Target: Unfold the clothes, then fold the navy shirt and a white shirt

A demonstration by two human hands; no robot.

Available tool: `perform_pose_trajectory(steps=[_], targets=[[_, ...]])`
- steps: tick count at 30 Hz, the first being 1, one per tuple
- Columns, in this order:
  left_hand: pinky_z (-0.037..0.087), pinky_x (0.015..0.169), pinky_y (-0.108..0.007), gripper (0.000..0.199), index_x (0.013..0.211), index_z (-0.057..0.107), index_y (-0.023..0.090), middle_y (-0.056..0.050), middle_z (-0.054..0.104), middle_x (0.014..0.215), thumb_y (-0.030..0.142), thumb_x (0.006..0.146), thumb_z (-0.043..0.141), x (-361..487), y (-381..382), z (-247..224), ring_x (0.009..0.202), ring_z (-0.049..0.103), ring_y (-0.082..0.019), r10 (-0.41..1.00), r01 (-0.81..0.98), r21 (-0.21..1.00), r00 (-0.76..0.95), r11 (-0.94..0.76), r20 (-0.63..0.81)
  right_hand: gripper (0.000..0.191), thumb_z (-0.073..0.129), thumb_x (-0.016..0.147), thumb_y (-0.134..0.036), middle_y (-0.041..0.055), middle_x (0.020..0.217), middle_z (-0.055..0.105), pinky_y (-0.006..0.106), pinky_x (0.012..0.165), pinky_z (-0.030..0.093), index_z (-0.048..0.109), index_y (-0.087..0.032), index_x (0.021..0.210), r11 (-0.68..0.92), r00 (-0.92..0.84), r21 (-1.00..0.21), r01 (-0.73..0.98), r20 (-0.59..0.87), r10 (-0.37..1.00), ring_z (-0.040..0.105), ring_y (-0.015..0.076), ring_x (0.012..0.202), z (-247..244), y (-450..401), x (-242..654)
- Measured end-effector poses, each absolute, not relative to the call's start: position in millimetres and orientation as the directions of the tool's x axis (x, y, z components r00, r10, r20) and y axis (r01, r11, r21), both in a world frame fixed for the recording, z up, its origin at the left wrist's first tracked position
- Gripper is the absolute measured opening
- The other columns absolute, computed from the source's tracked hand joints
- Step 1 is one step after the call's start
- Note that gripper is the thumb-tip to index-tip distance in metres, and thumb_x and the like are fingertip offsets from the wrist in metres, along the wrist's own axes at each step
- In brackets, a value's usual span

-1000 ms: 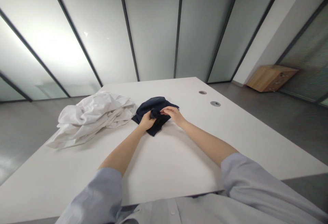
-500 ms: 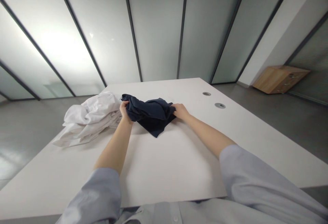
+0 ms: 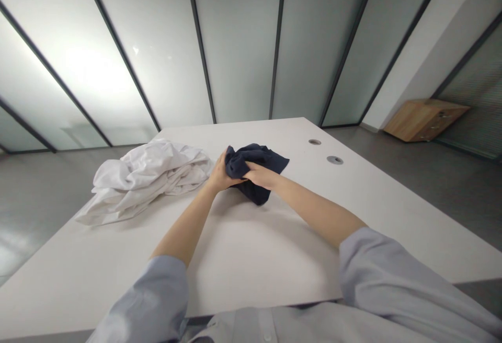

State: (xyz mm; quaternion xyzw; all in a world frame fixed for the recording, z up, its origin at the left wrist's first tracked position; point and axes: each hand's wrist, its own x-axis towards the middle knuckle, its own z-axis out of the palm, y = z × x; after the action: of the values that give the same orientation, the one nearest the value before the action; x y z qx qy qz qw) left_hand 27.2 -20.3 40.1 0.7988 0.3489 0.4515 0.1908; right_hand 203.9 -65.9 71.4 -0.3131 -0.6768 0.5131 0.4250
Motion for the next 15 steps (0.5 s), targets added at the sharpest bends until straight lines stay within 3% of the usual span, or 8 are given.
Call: perform_pose_trajectory(steps=[3, 5, 7, 9, 11, 15], targets=[[0.051, 0.091, -0.045, 0.056, 0.107, 0.065, 0.016, -0.009, 0.07, 0.107, 0.043, 0.06, 0.078, 22.9, -19.5, 36.9, 0.103, 0.064, -0.032, 0.784, 0.351, 0.709, 0.389, -0.611, 0.483, 0.025, 0.072, 0.066, -0.022, 0.0016, 0.095, 0.072, 0.036, 0.092, 0.048, 0.073, -0.021, 0.092, 0.263, -0.555, -0.962, 0.072, 0.181, 0.812, 0.063, 0.0211, 0.092, 68.3, -59.5, 226.4], [0.054, 0.087, -0.045, 0.046, 0.101, 0.068, 0.016, -0.008, 0.073, 0.099, 0.045, 0.066, 0.073, 20.1, -16.6, 33.8, 0.097, 0.066, -0.03, 0.838, 0.243, 0.813, 0.3, -0.529, 0.455, 0.019, 0.064, 0.069, -0.019, 0.0025, 0.091, 0.072, 0.036, 0.089, 0.048, 0.072, -0.019, 0.086, 0.259, -0.397, -0.96, 0.103, 0.199, 0.896, 0.064, 0.0209, 0.09, 61.7, -42.3, 248.3], [0.055, 0.086, -0.045, 0.043, 0.098, 0.068, 0.017, -0.008, 0.073, 0.097, 0.05, 0.071, 0.068, 17.5, -13.0, 31.9, 0.1, 0.065, -0.03, 0.888, 0.079, 0.892, 0.17, -0.445, 0.428, 0.019, 0.059, 0.07, -0.016, 0.003, 0.092, 0.072, 0.037, 0.092, 0.046, 0.072, -0.019, 0.084, 0.284, -0.201, -0.926, 0.247, 0.238, 0.95, 0.064, 0.0206, 0.093, 50.2, -24.8, 266.5], [0.056, 0.085, -0.046, 0.041, 0.096, 0.069, 0.019, -0.007, 0.074, 0.095, 0.053, 0.075, 0.062, 14.2, -9.5, 32.3, 0.102, 0.065, -0.031, 0.931, -0.05, 0.935, 0.088, -0.352, 0.355, 0.022, 0.061, 0.071, -0.015, 0.0042, 0.101, 0.072, 0.038, 0.097, 0.043, 0.072, -0.02, 0.09, 0.315, -0.129, -0.84, 0.441, 0.288, 0.949, 0.062, 0.0216, 0.101, 34.8, -13.9, 277.1], [0.057, 0.085, -0.046, 0.041, 0.095, 0.069, 0.02, -0.007, 0.074, 0.094, 0.054, 0.076, 0.058, 9.9, -5.8, 34.7, 0.103, 0.065, -0.032, 0.957, -0.101, 0.954, 0.045, -0.281, 0.286, 0.029, 0.069, 0.07, -0.021, 0.006, 0.112, 0.069, 0.039, 0.1, 0.041, 0.071, -0.021, 0.099, 0.367, -0.195, -0.719, 0.59, 0.314, 0.929, 0.059, 0.0236, 0.109, 18.6, -10.8, 280.6], [0.055, 0.088, -0.044, 0.042, 0.097, 0.067, 0.021, -0.008, 0.073, 0.1, 0.056, 0.081, 0.05, 1.0, 3.5, 40.1, 0.108, 0.063, -0.03, 0.942, -0.155, 0.929, -0.053, -0.335, 0.331, 0.026, 0.074, 0.073, -0.035, 0.0109, 0.115, 0.066, 0.04, 0.098, 0.04, 0.07, -0.022, 0.095, 0.324, -0.206, -0.447, 0.834, 0.292, 0.934, 0.056, 0.0285, 0.112, -2.0, -13.7, 281.3]])
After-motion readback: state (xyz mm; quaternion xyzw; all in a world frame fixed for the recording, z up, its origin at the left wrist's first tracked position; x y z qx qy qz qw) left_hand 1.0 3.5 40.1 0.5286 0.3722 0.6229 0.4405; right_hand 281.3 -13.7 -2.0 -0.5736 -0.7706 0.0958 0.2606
